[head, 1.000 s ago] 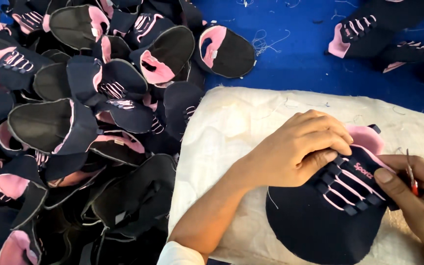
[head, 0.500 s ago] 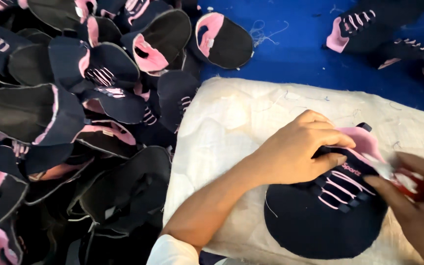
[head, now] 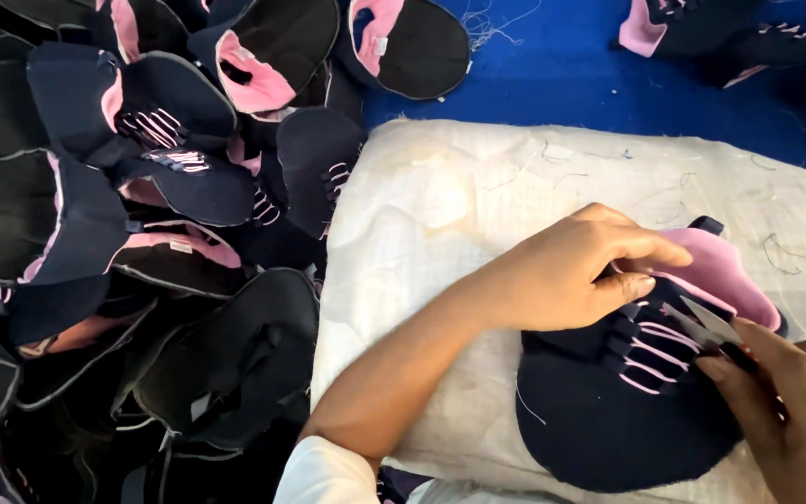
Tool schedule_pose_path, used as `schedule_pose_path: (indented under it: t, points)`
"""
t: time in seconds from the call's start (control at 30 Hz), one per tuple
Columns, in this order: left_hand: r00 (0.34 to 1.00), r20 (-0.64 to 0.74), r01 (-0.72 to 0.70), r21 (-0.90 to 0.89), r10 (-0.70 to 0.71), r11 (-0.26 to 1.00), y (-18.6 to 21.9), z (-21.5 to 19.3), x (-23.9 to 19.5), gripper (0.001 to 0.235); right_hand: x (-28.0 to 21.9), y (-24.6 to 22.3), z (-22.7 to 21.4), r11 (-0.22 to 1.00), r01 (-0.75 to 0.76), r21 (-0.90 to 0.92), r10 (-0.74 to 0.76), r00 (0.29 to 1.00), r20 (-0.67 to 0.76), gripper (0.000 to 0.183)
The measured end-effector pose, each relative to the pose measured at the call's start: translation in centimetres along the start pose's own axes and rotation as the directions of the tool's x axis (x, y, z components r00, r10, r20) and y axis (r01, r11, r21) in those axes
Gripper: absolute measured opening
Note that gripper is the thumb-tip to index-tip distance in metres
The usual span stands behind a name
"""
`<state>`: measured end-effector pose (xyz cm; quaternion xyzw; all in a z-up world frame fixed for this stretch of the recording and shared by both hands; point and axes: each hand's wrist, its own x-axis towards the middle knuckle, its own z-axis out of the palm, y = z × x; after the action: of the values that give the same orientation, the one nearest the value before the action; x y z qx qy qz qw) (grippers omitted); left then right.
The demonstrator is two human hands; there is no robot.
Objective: Trimming excess material and loose threads from shoe uppers using a pair of snips.
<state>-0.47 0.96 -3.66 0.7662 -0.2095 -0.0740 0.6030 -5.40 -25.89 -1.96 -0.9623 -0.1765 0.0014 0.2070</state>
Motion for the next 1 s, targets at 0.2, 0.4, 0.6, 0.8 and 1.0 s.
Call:
schedule_pose_path:
  t: [0.2,0.4,0.6,0.8,1.0]
  points:
    - [0.999,-0.014,0.030,-0.057,-0.031,0.998,0.0,0.6,-0.1,0.036,-0.2,1.0,0.0,0.989,0.133,-0.061,-0.132,0.991,0.021,0.048]
    - [1.000,-0.021,0.011,-0.083,-0.013,0.996,-0.2,0.8,-0.1,0.036,0.6,-0.9,-0.5,0.993,0.120,-0.007,-0.120,0.993,-0.009,0.040]
    - [0.999,-0.015,-0.034,-0.150,0.033,0.988,-0.8,0.7,0.1,0.034,0.5,0.0,0.4,1.000,0.021,0.012,-0.021,1.000,-0.006,0.042]
    - [0.997,-0.009,-0.071,-0.103,0.071,0.992,-0.9,0.4,0.3,0.039,0.7,2.9,1.4,0.991,-0.129,0.042,0.115,0.964,0.242,0.035]
    - [0.990,0.054,-0.108,-0.296,0.129,0.949,-2.2,0.6,0.7,0.035,0.2,3.9,2.0,0.895,0.395,-0.206,-0.421,0.901,-0.101,0.043]
